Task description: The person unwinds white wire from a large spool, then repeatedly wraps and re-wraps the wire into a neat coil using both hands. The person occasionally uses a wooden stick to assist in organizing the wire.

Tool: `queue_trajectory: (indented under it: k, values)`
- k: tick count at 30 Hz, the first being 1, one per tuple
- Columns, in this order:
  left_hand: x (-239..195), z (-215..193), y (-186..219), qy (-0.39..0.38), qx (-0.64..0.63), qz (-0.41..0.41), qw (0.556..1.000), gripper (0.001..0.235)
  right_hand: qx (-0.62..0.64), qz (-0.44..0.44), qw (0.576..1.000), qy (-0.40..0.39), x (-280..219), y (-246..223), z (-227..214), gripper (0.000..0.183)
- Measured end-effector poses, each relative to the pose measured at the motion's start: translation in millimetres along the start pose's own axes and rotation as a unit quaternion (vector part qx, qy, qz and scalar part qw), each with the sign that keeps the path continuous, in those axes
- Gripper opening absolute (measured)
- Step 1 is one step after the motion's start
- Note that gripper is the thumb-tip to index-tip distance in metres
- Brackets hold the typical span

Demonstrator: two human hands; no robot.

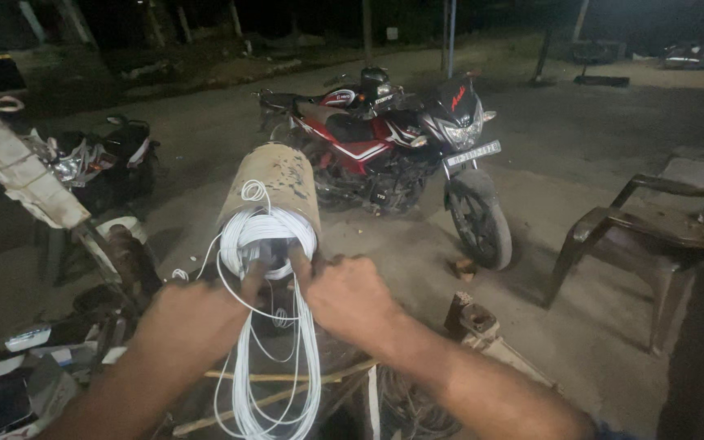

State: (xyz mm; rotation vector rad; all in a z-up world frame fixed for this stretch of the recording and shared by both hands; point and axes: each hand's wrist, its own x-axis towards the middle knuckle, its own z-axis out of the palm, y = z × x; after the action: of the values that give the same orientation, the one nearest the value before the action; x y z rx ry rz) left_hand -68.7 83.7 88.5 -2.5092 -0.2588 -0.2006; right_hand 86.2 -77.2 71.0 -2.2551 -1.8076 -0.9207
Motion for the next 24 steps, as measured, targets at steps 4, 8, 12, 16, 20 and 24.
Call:
queue_trajectory:
  k: [4,8,12,16,20,24]
  values:
    - [3,-7,0,0.009,0.031,0.028,0.999,0.069,-0.011,-0.004,1.000,-0.021,-2,1,-2,0.069]
    - [-3,-13,3,-0.040,-0.034,-0.013,0.999,0.070,-0.019,-0.033,0.998,0.052,-13,1,-2,0.071]
    - [-6,-9,9,0.020,-0.051,-0.015,0.998,0.067,-0.035,-0.032,0.998,0.049,-20,1,7,0.072]
    - [7,-11,10,-0.034,-0.047,-0.027,0.998,0.032,-0.068,-0.008,0.998,0.005,-13,3,12,0.067]
    - [10,-18,11,-0.030,-0.031,-0.024,0.999,0.051,-0.066,-0.008,0.998,-0.015,-6,5,6,0.072]
    - [20,-29,10,-0.058,-0.061,-0.065,0.994,0.040,-0.044,0.023,0.996,-0.069,3,5,-3,0.074]
